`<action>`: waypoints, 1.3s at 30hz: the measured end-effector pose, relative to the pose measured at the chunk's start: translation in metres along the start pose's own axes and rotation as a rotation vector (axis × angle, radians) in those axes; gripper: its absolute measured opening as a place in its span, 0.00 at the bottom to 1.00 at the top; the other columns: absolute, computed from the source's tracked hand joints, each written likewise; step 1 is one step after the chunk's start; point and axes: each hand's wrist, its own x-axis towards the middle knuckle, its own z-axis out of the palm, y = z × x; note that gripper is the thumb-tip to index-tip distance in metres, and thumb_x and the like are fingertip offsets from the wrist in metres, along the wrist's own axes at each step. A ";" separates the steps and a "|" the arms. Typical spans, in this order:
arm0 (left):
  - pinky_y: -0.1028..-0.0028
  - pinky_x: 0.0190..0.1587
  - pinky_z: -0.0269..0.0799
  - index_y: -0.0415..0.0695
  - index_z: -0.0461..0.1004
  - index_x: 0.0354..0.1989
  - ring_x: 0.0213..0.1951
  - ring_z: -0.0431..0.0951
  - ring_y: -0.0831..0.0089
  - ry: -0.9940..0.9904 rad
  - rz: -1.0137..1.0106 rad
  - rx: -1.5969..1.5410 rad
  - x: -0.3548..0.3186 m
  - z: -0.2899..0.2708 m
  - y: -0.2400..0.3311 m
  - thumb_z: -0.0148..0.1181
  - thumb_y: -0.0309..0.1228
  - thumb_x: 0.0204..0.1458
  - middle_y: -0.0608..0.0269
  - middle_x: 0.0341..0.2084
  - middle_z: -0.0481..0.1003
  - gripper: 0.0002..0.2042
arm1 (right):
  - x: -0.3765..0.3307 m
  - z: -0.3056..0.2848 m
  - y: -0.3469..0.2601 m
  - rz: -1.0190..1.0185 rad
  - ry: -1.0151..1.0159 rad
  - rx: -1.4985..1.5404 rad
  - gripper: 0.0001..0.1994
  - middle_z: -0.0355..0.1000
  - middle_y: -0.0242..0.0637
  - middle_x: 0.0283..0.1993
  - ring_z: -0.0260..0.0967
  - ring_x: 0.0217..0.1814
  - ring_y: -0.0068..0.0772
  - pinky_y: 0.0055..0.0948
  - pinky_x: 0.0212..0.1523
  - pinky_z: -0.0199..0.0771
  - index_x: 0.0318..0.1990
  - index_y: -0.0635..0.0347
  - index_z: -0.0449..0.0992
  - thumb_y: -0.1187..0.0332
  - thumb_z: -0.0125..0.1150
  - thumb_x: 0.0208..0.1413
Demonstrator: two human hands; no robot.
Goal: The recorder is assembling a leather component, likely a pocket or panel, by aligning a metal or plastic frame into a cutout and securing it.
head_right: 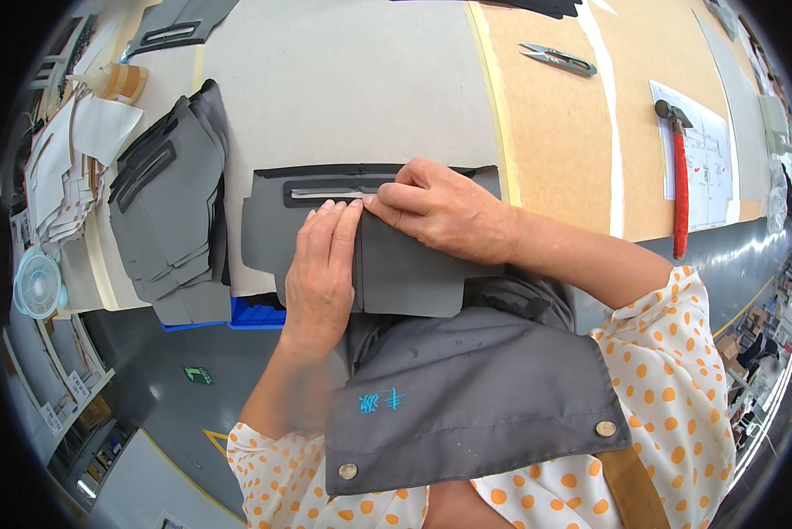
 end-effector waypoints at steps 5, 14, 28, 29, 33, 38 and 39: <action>0.58 0.65 0.74 0.38 0.74 0.62 0.60 0.74 0.55 -0.039 -0.010 0.032 0.000 -0.001 0.001 0.59 0.18 0.54 0.55 0.54 0.71 0.24 | 0.001 0.002 0.002 0.039 0.025 0.078 0.20 0.71 0.37 0.46 0.70 0.46 0.38 0.31 0.49 0.76 0.55 0.66 0.80 0.74 0.61 0.52; 0.58 0.65 0.73 0.36 0.74 0.60 0.60 0.74 0.56 -0.045 0.002 0.051 0.000 -0.003 0.003 0.61 0.21 0.54 0.54 0.53 0.73 0.22 | -0.008 0.005 -0.002 0.192 0.082 0.188 0.17 0.72 0.38 0.44 0.70 0.45 0.39 0.34 0.46 0.77 0.52 0.61 0.81 0.77 0.63 0.53; 0.56 0.67 0.72 0.44 0.73 0.65 0.61 0.73 0.55 -0.060 0.003 0.085 0.001 -0.001 0.004 0.58 0.20 0.54 0.54 0.54 0.70 0.26 | -0.014 0.001 -0.002 0.209 0.068 0.164 0.20 0.71 0.38 0.44 0.69 0.45 0.39 0.32 0.46 0.76 0.54 0.63 0.80 0.75 0.62 0.51; 0.56 0.67 0.71 0.44 0.73 0.65 0.61 0.72 0.55 -0.060 0.019 0.115 0.001 -0.001 0.004 0.58 0.20 0.55 0.54 0.54 0.70 0.26 | -0.016 0.000 -0.002 0.227 0.060 0.172 0.21 0.71 0.38 0.44 0.69 0.45 0.39 0.32 0.46 0.76 0.54 0.63 0.80 0.75 0.62 0.50; 0.54 0.67 0.71 0.44 0.73 0.65 0.62 0.72 0.55 -0.049 0.048 0.126 0.004 -0.003 0.008 0.58 0.20 0.55 0.55 0.55 0.69 0.26 | -0.017 -0.002 0.002 0.114 0.044 0.103 0.21 0.71 0.38 0.44 0.69 0.44 0.38 0.32 0.46 0.76 0.54 0.63 0.80 0.75 0.63 0.50; 0.55 0.69 0.68 0.41 0.71 0.66 0.63 0.71 0.57 -0.091 -0.004 0.082 0.002 -0.003 0.014 0.58 0.21 0.55 0.55 0.56 0.69 0.26 | -0.012 -0.009 -0.002 0.033 0.015 0.010 0.20 0.72 0.38 0.44 0.69 0.44 0.38 0.33 0.44 0.77 0.54 0.65 0.79 0.75 0.62 0.51; 0.55 0.69 0.68 0.41 0.71 0.66 0.63 0.71 0.57 -0.089 -0.004 0.083 0.003 -0.004 0.014 0.58 0.21 0.55 0.55 0.56 0.69 0.26 | -0.014 -0.008 -0.002 0.031 0.015 0.009 0.20 0.72 0.38 0.44 0.69 0.44 0.38 0.33 0.44 0.77 0.54 0.65 0.79 0.75 0.62 0.51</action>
